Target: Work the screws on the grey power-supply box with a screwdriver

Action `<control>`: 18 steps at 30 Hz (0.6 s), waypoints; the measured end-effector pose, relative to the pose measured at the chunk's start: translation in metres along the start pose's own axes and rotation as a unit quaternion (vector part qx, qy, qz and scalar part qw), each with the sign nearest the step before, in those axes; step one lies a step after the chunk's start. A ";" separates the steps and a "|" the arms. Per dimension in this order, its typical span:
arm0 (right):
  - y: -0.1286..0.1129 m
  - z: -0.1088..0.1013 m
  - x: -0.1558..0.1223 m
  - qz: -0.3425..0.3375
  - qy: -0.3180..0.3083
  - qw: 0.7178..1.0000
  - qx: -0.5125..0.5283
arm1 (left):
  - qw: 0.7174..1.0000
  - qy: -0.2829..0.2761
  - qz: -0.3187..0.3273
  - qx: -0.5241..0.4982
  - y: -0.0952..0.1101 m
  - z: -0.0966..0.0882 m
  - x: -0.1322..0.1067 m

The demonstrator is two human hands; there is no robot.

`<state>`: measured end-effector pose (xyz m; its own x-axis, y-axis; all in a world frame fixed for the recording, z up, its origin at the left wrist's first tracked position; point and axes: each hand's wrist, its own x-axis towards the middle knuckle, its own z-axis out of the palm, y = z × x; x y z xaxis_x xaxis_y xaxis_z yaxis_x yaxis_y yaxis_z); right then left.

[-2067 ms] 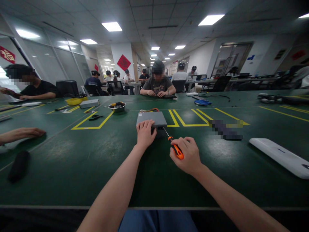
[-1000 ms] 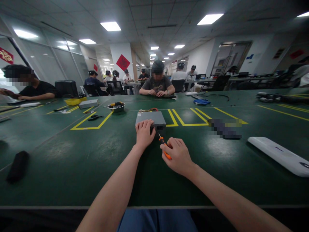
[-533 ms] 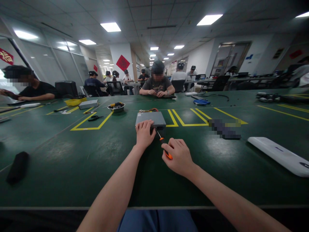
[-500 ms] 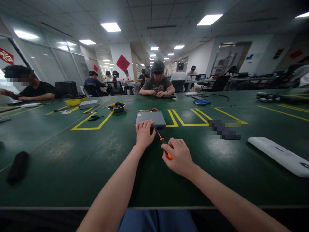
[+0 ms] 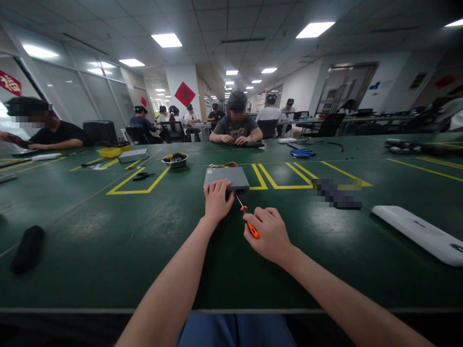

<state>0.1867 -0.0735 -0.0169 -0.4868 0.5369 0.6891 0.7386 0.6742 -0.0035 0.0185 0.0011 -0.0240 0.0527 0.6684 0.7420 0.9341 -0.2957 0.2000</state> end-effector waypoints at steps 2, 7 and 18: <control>0.000 -0.002 0.001 -0.004 -0.001 1.000 -0.004 | 1.000 -0.002 0.000 0.000 0.000 0.000 0.000; 0.000 -0.001 0.001 0.023 0.000 1.000 0.020 | 1.000 0.001 0.003 -0.002 -0.001 0.001 0.000; 0.001 -0.003 0.002 -0.012 0.004 1.000 0.004 | 1.000 0.006 0.003 -0.002 0.000 0.000 0.000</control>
<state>0.1881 -0.0736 -0.0134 -0.5000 0.5164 0.6953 0.7235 0.6903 0.0076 0.0186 0.0013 -0.0245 0.0536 0.6577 0.7514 0.9326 -0.3018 0.1976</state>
